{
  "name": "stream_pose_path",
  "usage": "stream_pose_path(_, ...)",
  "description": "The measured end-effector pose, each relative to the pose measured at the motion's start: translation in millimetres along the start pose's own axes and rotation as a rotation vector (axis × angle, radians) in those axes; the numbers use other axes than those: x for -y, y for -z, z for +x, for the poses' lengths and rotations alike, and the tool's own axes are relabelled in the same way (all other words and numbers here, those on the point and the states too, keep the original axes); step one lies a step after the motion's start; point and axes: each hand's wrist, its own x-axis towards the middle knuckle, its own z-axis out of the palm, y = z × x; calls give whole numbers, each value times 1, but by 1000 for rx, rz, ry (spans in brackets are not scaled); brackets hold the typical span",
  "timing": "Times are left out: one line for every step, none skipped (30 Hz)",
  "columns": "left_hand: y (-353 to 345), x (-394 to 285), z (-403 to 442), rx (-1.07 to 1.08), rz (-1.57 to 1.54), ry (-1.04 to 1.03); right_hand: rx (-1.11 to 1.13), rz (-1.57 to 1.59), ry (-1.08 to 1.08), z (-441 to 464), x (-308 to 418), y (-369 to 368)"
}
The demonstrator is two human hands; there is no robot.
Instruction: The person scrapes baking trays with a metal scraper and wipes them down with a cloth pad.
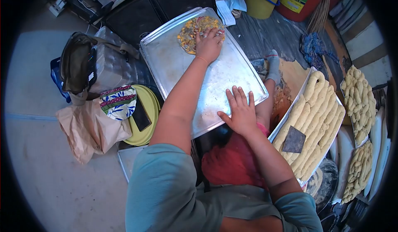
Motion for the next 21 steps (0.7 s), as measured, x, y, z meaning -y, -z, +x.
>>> stream_pose_path(0, 0, 0, 0, -3, 3, 0, 2, 0, 0, 0, 0)
stream_pose_path(0, 0, 0, 1, -5, 6, 0, 4, 1, 0, 0, -1)
stream_pose_path(0, -1, 1, 2, -7, 10, -1, 8, 1, 0, 0, -1)
stream_pose_path(1, -1, 1, 3, -10, 12, 5, 1, -2, 0, 0, 0)
stream_pose_path(1, -1, 1, 5, -13, 14, 12, -5, -4, 0, 1, 1)
stream_pose_path(2, -2, 0, 7, -16, 18, 19, -10, -6, 0, 1, 1)
stream_pose_path(3, -3, 0, 13, -14, 24, 12, -10, -2, 0, 1, 0)
stream_pose_path(4, -3, 1, 18, -12, 30, 5, -10, 2, 0, 0, -1)
stream_pose_path(2, -3, 2, 24, -10, 35, -2, -10, 4, 1, 0, -2)
stream_pose_path(-1, -3, 3, 8, 2, 45, 0, -6, 5, 1, 0, -2)
stream_pose_path(-3, -3, 5, -8, 14, 55, 2, -2, 5, 1, 0, -2)
stream_pose_path(-3, -4, 6, -25, 27, 64, 3, 2, 5, 1, 0, -2)
stream_pose_path(-4, -6, 6, -21, 27, 87, 6, 4, 3, 2, 0, -1)
stream_pose_path(-4, -8, 7, -18, 27, 109, 8, 6, 2, 2, 0, -1)
stream_pose_path(-4, -10, 8, -15, 26, 131, 9, 7, -1, 1, 0, -1)
stream_pose_path(-4, -11, 7, -8, 11, 106, 15, 2, -4, 0, 0, -1)
stream_pose_path(-2, -11, 3, -1, -2, 82, 21, -2, -6, -1, -1, -1)
stream_pose_path(0, -10, -1, 5, -15, 58, 27, -6, -8, -2, 0, -1)
stream_pose_path(7, -12, -8, 47, -55, 7, 28, -9, -8, -4, -1, -1)
stream_pose_path(13, -15, -19, 90, -94, -44, 30, -10, -8, -5, 0, -1)
stream_pose_path(22, -18, -33, 136, -133, -94, 33, -10, -9, -7, -1, -1)
